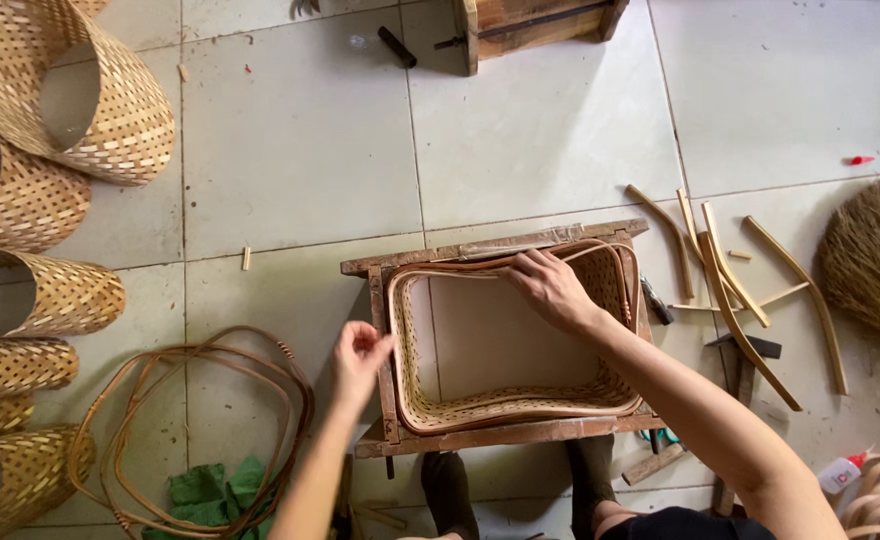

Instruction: The person weaves a rectangular basket by hand, inserting and bending thin bamboo strips into the basket's frame. They use a hammer to tap the strips into place and a pair of scissors to trim excess material. The basket is held in a wooden jig on the floor.

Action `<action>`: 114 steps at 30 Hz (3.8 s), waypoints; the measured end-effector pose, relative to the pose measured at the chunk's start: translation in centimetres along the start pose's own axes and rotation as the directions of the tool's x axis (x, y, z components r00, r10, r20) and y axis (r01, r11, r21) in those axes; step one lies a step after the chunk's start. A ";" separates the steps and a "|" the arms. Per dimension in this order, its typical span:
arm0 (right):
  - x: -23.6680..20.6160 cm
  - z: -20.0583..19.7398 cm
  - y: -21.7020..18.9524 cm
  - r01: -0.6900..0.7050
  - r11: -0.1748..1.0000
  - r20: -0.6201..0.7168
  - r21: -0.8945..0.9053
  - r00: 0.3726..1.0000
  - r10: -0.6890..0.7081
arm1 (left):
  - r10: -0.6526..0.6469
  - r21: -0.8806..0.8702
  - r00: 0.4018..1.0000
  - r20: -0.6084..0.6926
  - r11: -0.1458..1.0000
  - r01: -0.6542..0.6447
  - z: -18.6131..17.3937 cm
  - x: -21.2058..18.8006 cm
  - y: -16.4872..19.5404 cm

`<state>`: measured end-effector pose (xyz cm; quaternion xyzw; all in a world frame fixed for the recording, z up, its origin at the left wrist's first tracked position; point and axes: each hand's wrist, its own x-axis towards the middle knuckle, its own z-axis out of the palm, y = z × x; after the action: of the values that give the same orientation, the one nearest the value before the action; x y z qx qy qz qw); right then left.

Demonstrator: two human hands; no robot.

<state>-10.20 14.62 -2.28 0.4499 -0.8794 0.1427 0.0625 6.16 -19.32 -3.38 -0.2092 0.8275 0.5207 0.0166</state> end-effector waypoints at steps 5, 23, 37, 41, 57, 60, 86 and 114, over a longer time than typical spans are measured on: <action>-0.7 -1.1 -0.4 0.005 1.000 0.003 0.020 1.000 -0.005 | -0.091 -0.253 0.954 0.287 0.953 0.167 -1.9 4.9 -1.7; -0.6 1.3 -0.7 -0.031 1.000 0.081 0.004 0.996 0.030 | -0.097 0.082 0.967 0.235 0.993 0.080 -2.0 5.8 -0.5; -0.5 0.6 -2.3 -0.086 0.996 -0.114 -0.010 0.990 0.084 | 0.695 0.360 0.648 0.312 0.545 -0.758 15.7 4.5 7.5; -3.9 -2.4 -1.5 -0.552 0.566 0.230 0.613 0.809 0.541 | 0.749 0.398 0.617 0.242 0.503 -0.767 16.6 4.1 6.6; -15.5 -2.9 -4.2 -0.864 0.493 0.097 -0.108 0.484 0.870 | 0.736 0.482 0.636 0.232 0.481 -0.732 16.2 3.7 8.5; -15.5 -2.3 -4.1 -0.804 0.568 0.031 -0.175 0.572 0.820 | 0.745 0.458 0.635 0.203 0.501 -0.734 16.5 4.0 8.6; -14.2 -1.4 -2.9 -0.406 0.589 0.209 -0.699 0.672 0.711 | 0.711 0.511 0.659 0.243 0.484 -0.711 16.1 3.7 8.8; -10.8 -4.6 0.7 -0.183 0.607 0.282 -0.773 0.758 0.588 | 0.645 0.494 0.687 0.334 0.500 -0.711 15.3 2.9 10.2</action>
<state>-4.45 24.77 -0.61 0.2013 -0.9254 -0.3185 -0.0398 -3.11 -3.16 -2.38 0.1763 0.9579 0.2114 -0.0814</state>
